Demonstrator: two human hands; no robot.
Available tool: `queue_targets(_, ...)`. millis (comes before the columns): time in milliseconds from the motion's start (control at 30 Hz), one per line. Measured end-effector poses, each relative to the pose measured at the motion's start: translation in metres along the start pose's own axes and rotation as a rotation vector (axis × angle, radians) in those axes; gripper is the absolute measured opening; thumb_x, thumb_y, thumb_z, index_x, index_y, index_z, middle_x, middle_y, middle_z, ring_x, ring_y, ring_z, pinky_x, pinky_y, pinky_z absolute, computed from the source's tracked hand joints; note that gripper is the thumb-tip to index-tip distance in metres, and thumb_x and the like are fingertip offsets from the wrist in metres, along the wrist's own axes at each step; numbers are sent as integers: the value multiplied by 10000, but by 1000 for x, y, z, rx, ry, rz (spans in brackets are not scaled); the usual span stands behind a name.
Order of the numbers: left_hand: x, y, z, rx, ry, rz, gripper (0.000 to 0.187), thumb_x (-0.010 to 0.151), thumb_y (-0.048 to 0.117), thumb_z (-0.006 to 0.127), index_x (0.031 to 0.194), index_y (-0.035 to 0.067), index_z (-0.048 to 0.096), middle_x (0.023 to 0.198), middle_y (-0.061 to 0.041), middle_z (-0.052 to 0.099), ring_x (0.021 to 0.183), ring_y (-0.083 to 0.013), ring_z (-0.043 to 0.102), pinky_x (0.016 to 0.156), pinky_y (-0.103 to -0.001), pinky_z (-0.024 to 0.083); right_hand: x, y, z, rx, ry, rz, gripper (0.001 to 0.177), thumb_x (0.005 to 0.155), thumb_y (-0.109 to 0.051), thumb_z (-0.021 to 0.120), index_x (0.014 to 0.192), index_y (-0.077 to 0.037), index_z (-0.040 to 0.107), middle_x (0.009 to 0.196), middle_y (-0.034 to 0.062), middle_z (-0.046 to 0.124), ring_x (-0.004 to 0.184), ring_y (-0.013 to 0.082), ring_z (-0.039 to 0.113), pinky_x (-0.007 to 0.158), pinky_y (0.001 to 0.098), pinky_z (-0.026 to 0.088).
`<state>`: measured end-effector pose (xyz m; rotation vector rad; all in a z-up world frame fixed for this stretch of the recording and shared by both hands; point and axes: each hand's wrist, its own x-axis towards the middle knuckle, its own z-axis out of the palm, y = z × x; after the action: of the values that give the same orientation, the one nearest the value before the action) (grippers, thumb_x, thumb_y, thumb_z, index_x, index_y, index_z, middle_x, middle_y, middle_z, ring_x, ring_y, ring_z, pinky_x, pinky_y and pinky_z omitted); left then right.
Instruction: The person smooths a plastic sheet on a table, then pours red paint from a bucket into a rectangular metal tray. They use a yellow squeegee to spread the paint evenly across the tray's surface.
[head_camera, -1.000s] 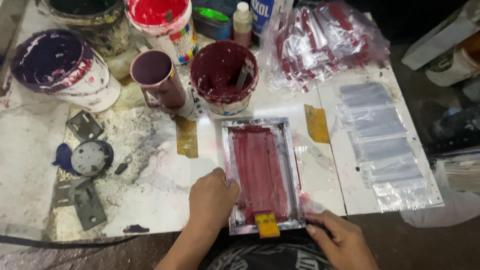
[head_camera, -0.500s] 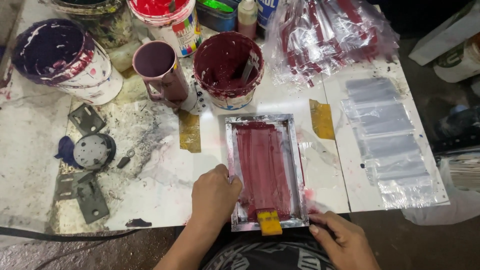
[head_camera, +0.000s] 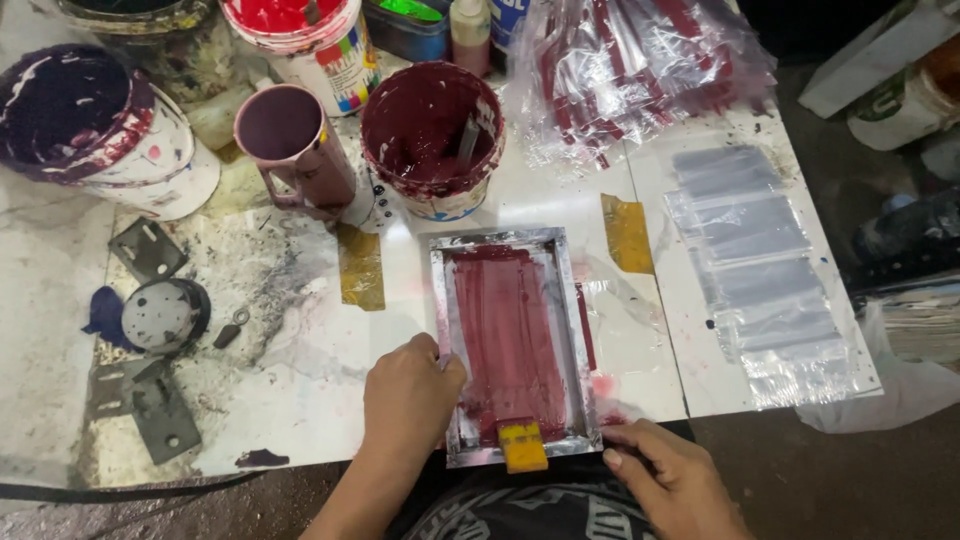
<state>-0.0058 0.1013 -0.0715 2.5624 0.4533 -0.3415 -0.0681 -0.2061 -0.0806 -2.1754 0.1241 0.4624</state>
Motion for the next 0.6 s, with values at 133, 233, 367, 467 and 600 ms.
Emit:
queue_targets(133, -3, 5, -9, -11, -26, -27, 307, 925, 253, 589, 682, 82, 511, 521, -52, 530, 488, -235, 482, 491, -396, 370, 0, 0, 1, 1, 3, -81, 328, 843, -265, 755, 1147, -186, 849, 1297, 19, 806, 1284, 150, 705, 1119, 318, 500)
queue_targets(233, -3, 4, -8, -1, -31, -46, 277, 924, 275, 592, 733, 76, 569, 556, -55, 573, 517, -241, 523, 510, -402, 412, -1, -3, 0, 5, -31, -58, 343, 859, -280, 741, 1172, -182, 842, 1306, 24, 800, 1298, 161, 690, 1111, 337, 504)
queue_targets(367, -3, 4, -9, 13, -9, -27, 282, 922, 269, 600, 731, 65, 558, 552, -68, 570, 520, -257, 532, 512, -407, 422, 1, -3, 0, -32, -25, -100, 349, 862, -297, 734, 1181, -192, 827, 1289, 12, 804, 1240, 163, 723, 1080, 331, 532)
queue_targets(467, -3, 7, -9, 3, -32, -39, 273, 931, 279, 601, 766, 62, 587, 569, -69, 590, 534, -258, 549, 517, -406, 427, 0, -3, -1, -19, -12, -133, 341, 858, -274, 738, 1173, -176, 824, 1256, 16, 821, 1198, 166, 752, 1054, 339, 561)
queue_targets(600, -1, 6, -7, 5, -42, -43, 263, 930, 298, 615, 808, 64, 613, 601, -80, 631, 571, -281, 592, 540, -422, 453, 3, 8, 2, -36, 37, -231, 322, 850, -288, 749, 1143, -177, 827, 1165, 1, 850, 1085, 142, 799, 964, 306, 609)
